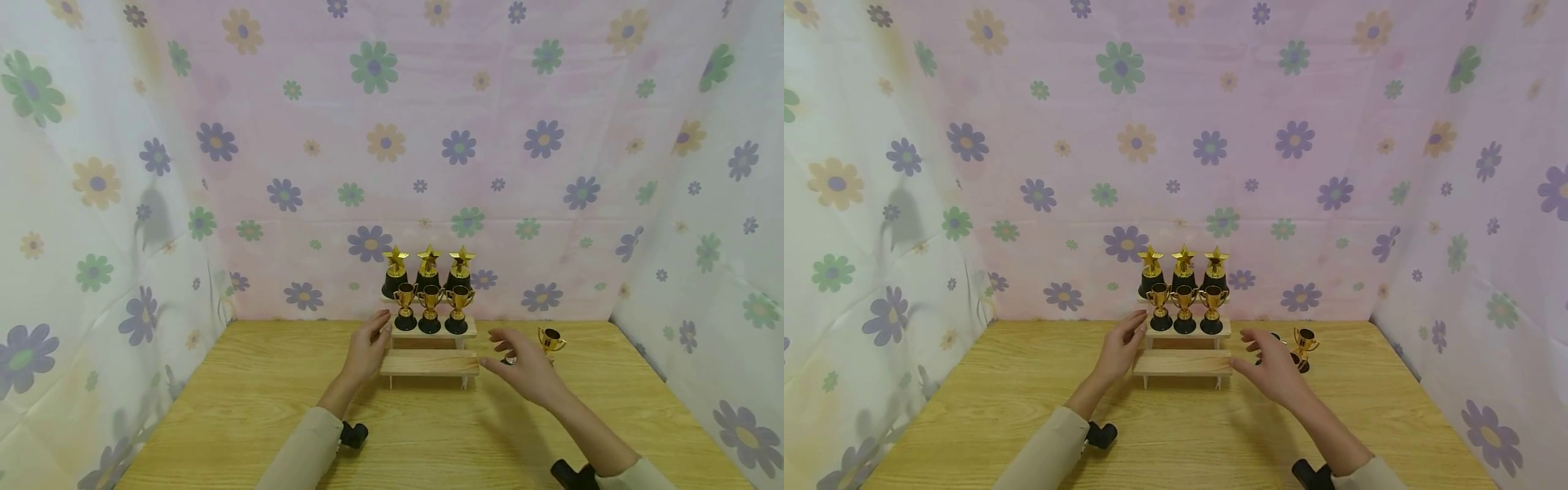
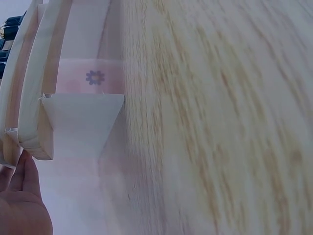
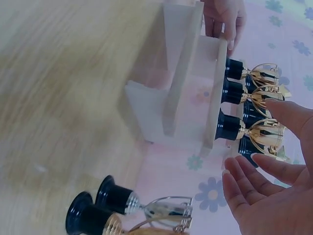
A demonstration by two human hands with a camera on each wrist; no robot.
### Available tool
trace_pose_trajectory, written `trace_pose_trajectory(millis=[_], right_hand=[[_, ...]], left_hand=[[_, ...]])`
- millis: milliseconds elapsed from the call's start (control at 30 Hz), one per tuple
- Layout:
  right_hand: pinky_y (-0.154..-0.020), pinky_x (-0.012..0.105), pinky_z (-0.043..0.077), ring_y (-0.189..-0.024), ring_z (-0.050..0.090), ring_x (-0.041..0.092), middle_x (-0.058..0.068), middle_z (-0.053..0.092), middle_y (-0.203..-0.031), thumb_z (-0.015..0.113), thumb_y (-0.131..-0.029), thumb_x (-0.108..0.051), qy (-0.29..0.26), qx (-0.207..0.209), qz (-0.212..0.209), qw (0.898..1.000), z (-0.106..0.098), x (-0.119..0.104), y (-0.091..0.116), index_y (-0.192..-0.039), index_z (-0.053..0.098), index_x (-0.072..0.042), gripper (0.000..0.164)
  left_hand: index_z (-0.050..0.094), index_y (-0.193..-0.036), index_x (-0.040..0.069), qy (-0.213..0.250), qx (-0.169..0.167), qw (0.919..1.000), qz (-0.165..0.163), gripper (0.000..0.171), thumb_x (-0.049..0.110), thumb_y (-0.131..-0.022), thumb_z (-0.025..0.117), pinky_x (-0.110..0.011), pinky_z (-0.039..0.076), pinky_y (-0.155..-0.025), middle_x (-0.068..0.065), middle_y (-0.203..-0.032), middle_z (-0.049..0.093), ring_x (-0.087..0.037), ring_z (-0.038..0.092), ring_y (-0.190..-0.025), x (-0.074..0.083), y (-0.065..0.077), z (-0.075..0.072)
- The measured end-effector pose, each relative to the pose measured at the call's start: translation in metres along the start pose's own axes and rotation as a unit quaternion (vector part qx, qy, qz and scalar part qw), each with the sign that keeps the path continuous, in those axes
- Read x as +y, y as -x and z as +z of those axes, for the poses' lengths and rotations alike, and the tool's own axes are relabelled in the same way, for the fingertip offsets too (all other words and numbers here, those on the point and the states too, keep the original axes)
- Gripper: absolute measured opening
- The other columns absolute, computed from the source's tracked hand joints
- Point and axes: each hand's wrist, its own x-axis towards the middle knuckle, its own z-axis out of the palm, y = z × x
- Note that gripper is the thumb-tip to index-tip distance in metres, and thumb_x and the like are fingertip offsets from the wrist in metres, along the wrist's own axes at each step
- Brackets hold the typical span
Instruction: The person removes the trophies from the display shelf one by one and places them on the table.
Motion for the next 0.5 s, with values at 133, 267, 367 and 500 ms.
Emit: trace_pose_trajectory(millis=[133,267,367,500], right_hand=[[-0.097,0.056,0.052,-0.116,0.061,0.039,0.019,0.062,-0.13,0.075,-0.095,-0.028,-0.013,-0.003,0.005,1.0,0.004,-0.001,-0.009,-0.142,0.053,0.002,0.06],[-0.099,0.056,0.051,-0.118,0.06,0.04,0.022,0.061,-0.13,0.075,-0.095,-0.026,-0.016,-0.001,0.006,1.0,0.009,-0.002,-0.018,-0.142,0.052,0.004,0.06],[-0.101,0.055,0.05,-0.119,0.058,0.04,0.024,0.059,-0.133,0.074,-0.096,-0.026,-0.012,-0.003,0.014,1.0,0.012,-0.003,-0.024,-0.143,0.051,0.005,0.061],[-0.102,0.055,0.05,-0.121,0.057,0.041,0.026,0.056,-0.136,0.072,-0.097,-0.027,-0.01,-0.008,0.022,1.0,0.015,-0.004,-0.032,-0.145,0.049,0.005,0.062]], left_hand=[[0.057,-0.139,-0.009,0.006,0.004,1.0,0.007,0.038,0.009,-0.106,0.056,-0.05,0.044,-0.11,-0.02,-0.151,0.052,-0.039,0.047,-0.141,0.0,0.001,0.0],[0.057,-0.139,-0.011,0.007,0.004,0.9999,0.009,0.038,0.009,-0.106,0.056,-0.051,0.044,-0.11,-0.021,-0.15,0.052,-0.04,0.046,-0.141,0.0,0.001,0.0],[0.056,-0.139,-0.011,0.002,0.003,1.0,0.007,0.039,0.009,-0.106,0.056,-0.049,0.044,-0.111,-0.019,-0.151,0.051,-0.039,0.046,-0.141,0.001,0.001,-0.001],[0.056,-0.14,-0.01,-0.004,0.001,0.9999,0.012,0.039,0.01,-0.107,0.055,-0.049,0.044,-0.11,-0.019,-0.151,0.051,-0.039,0.046,-0.141,0.001,0.001,-0.001]])
